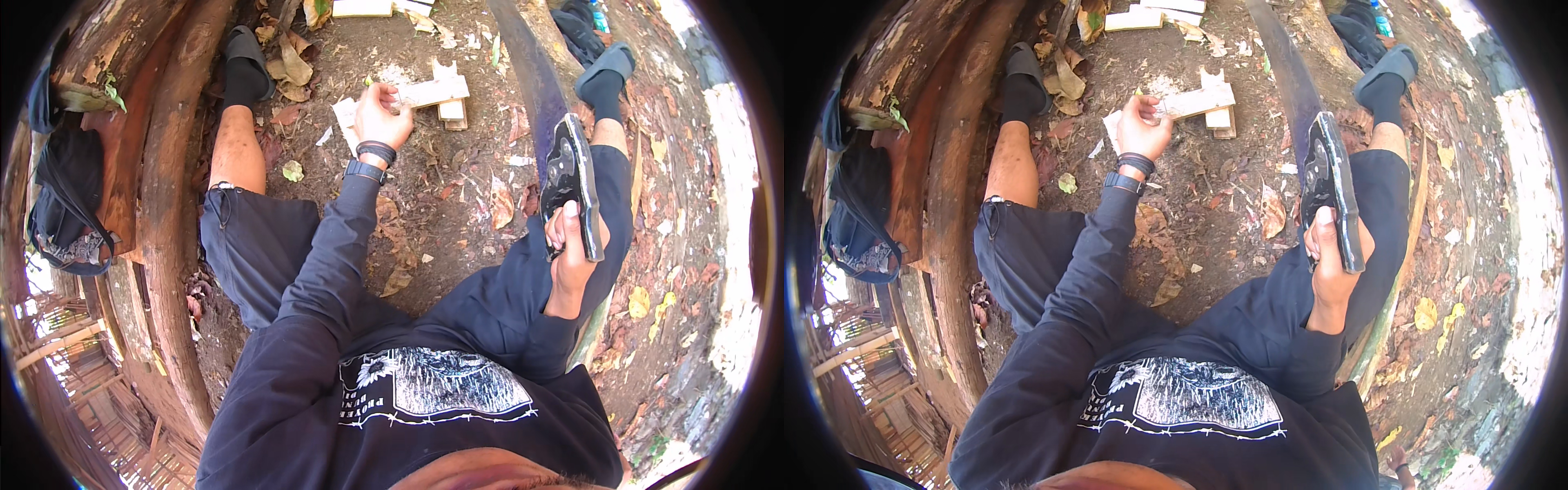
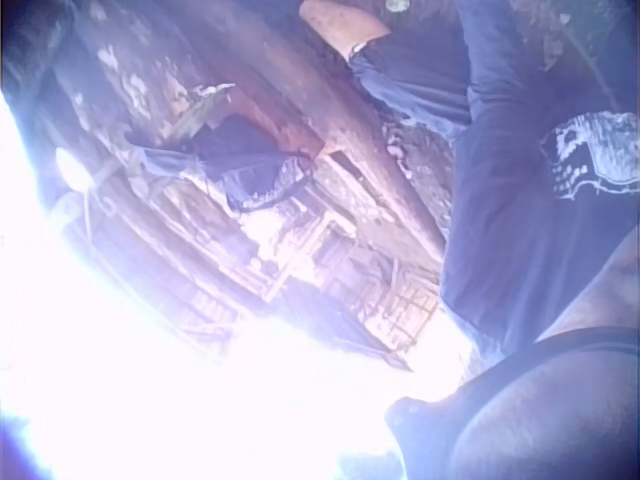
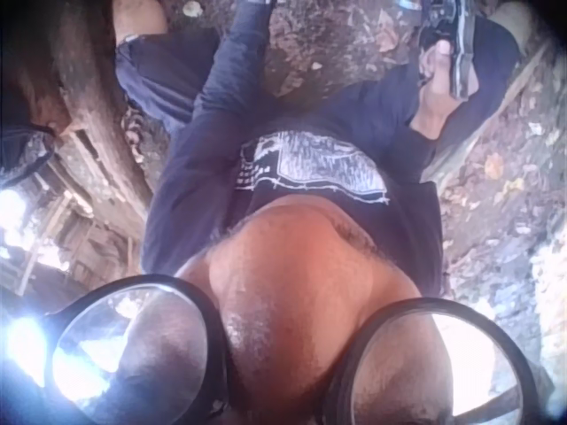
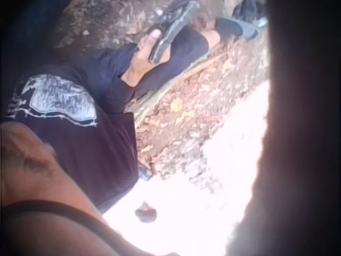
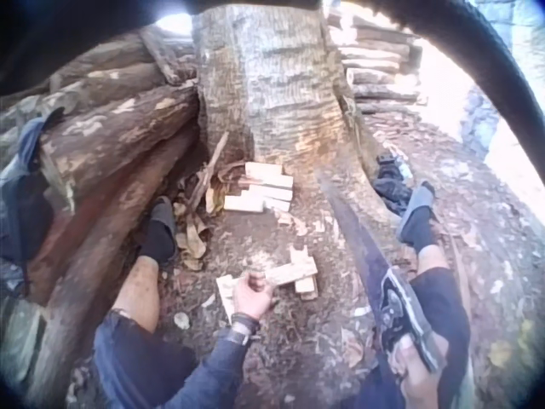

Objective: The person sits on the ground and uses a hand saw to cut small rectangular pieces of light-colored wood. They hold the wood with one hand and saw with the other, producing small cut segments that accumulate on the ground.

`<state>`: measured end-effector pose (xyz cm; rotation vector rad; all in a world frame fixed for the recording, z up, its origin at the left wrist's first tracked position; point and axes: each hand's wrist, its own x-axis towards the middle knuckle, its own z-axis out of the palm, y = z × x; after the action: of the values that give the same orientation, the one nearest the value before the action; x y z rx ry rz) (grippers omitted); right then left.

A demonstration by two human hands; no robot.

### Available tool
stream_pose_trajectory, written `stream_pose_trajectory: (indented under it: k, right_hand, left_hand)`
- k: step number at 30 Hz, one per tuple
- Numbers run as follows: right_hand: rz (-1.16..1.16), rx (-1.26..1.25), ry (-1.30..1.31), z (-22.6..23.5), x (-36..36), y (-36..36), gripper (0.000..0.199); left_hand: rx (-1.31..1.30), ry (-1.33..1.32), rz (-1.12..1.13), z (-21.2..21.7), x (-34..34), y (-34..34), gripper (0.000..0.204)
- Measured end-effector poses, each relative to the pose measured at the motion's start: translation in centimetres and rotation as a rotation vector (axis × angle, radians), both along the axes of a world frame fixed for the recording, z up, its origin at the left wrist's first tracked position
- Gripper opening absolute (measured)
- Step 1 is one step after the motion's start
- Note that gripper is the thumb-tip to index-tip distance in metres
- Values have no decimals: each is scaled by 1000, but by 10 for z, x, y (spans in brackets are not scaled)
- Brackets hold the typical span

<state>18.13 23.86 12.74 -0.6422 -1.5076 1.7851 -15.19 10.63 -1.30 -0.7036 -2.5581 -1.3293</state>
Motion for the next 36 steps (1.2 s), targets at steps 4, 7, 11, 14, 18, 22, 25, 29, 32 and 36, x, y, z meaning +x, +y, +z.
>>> stream_pose_trajectory:
  k: [4,7,11,14,18,22,25,29,32,36]
  right_hand:
    - [18,-18,11,-1,1,-1,22]
    - [26,-19,-4,-2,1,-2,21]
    - [38,-17,-17,-4,2,-2,20]
    - [33,-15,-8,-4,2,-1,20]
    - [21,-21,-23,-4,3,-2,20]
    - [61,-21,-37,1,-1,-6,21]
    - [43,0,-73,-4,1,-6,21]
    - [74,107,-137,-7,-3,-12,21]
    - [149,191,-170,-13,-3,-19,21]
    - [205,307,-194,-30,-6,-39,21]
  left_hand:
    - [-449,219,-162,-6,-14,-37,62]
    - [-455,322,-219,-16,-34,-46,60]
    - [-427,249,-380,-13,-54,-49,48]
    - [-419,151,-470,-2,-64,-49,37]
    - [-479,44,-408,9,-55,-43,36]
    - [-495,255,-368,-25,-59,-54,45]
    - [-608,154,-360,-22,-59,-42,70]
    - [-612,4,-365,-5,-70,-32,55]
    - [-656,23,-346,-27,-80,-42,53]
    - [-679,-29,-348,-18,-72,-34,53]
